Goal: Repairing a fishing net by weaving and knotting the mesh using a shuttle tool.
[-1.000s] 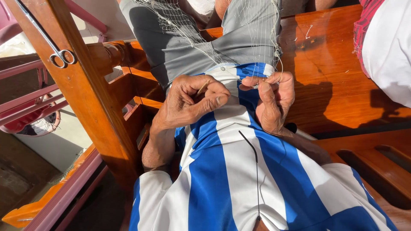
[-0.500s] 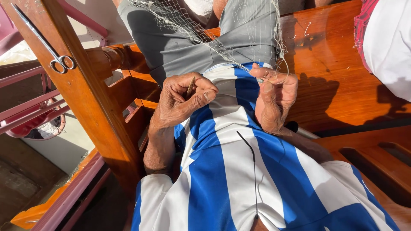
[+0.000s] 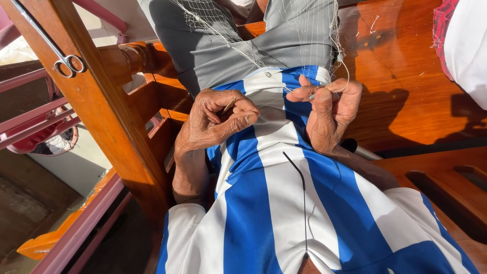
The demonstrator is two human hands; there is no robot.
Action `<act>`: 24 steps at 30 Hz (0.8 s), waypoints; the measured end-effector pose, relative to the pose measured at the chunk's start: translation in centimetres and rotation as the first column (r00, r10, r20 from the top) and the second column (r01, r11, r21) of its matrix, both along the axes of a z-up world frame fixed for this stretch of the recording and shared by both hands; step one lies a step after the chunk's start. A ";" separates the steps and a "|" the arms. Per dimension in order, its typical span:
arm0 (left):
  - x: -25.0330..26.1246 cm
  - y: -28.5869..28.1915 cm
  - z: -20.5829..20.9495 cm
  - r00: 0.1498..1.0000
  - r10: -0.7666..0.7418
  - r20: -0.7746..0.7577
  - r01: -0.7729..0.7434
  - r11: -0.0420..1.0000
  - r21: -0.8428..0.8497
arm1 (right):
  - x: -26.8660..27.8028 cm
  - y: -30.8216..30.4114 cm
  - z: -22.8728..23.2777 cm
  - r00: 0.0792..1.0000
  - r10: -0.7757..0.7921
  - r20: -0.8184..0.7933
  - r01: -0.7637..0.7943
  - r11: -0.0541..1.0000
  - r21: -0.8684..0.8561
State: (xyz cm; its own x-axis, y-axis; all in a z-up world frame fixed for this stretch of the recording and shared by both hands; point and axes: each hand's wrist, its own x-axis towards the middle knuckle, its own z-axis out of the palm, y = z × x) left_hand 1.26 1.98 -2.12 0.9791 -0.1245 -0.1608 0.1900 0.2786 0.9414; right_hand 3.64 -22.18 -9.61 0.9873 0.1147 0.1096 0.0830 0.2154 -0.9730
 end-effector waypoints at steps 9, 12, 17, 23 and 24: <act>0.2 0.0 -0.6 1.000 -0.010 0.024 0.009 0.999 0.039 | -0.4 -0.5 -0.5 0.994 0.019 0.112 -0.017 1.000 -0.020; 0.2 0.2 -0.8 1.000 0.001 0.030 -0.002 1.000 0.031 | -0.3 -1.1 -1.1 0.991 0.033 0.126 -0.031 0.999 -0.021; 0.1 0.1 -1.8 1.000 0.006 0.020 -0.006 1.000 0.018 | -0.5 -1.0 -0.6 0.995 0.019 0.093 -0.021 1.000 0.011; 0.6 0.1 -0.2 0.993 -0.056 0.106 0.049 0.996 0.068 | -0.4 -1.1 -1.3 0.994 0.011 0.106 -0.011 1.000 -0.003; 0.6 0.1 0.4 0.986 -0.092 0.139 0.077 0.991 0.109 | -0.4 -0.8 -1.1 0.994 0.013 0.104 -0.012 1.000 -0.008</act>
